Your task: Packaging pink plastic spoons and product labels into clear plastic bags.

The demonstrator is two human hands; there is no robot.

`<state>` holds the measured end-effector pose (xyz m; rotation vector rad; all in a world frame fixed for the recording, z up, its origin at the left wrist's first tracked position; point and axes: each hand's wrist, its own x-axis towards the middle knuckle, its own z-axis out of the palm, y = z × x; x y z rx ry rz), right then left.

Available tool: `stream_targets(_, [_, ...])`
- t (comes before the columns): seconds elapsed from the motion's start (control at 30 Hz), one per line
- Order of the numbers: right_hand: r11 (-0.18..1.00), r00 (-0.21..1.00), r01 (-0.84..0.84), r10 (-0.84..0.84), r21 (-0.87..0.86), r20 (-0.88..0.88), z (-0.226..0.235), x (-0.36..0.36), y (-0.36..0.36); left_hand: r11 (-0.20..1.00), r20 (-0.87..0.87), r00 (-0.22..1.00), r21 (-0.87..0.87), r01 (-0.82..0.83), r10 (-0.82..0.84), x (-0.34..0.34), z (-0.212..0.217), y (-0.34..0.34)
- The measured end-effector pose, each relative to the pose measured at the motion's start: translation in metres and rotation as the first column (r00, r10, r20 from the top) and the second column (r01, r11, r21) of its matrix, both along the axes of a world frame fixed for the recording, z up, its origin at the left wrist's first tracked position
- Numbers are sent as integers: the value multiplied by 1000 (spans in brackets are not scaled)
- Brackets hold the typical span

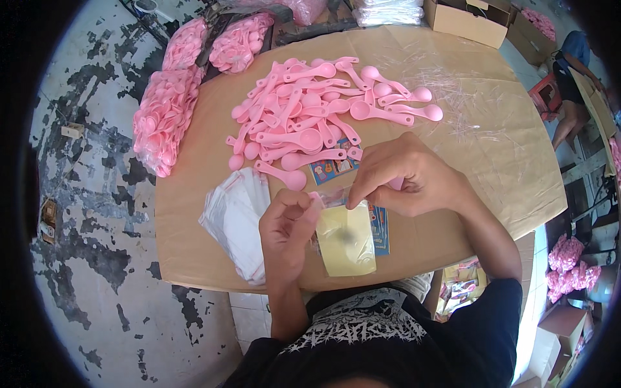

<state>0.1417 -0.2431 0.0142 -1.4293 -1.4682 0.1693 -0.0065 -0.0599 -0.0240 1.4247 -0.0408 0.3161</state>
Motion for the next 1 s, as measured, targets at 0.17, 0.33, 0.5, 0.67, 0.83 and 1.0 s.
stream_targets(0.17, [972,969,230,-223,-58,110,6,8,-16,983,-48,998,-180,30,-39,1,5,-9])
stream_targets(0.33, [816,931,246,-348,-523,-105,33,-43,-10,994,-4,995,-50,101,-102,-6,-2,-13])
stream_targets(0.5, [767,962,252,-262,-590,71,43,-45,-75,995,140,986,24,-93,89,-40,16,-8])
stream_targets(0.67, [636,887,453,-256,-625,384,63,-60,-75,864,367,923,423,-274,113,-92,2,72])
stream_targets(0.83, [840,930,340,-232,-424,287,14,-68,49,340,185,926,892,-299,328,-101,-16,77])
stream_targets(1.0, [699,990,133,-56,-703,132,-4,-67,121,450,141,939,849,-277,313,-106,-32,71])
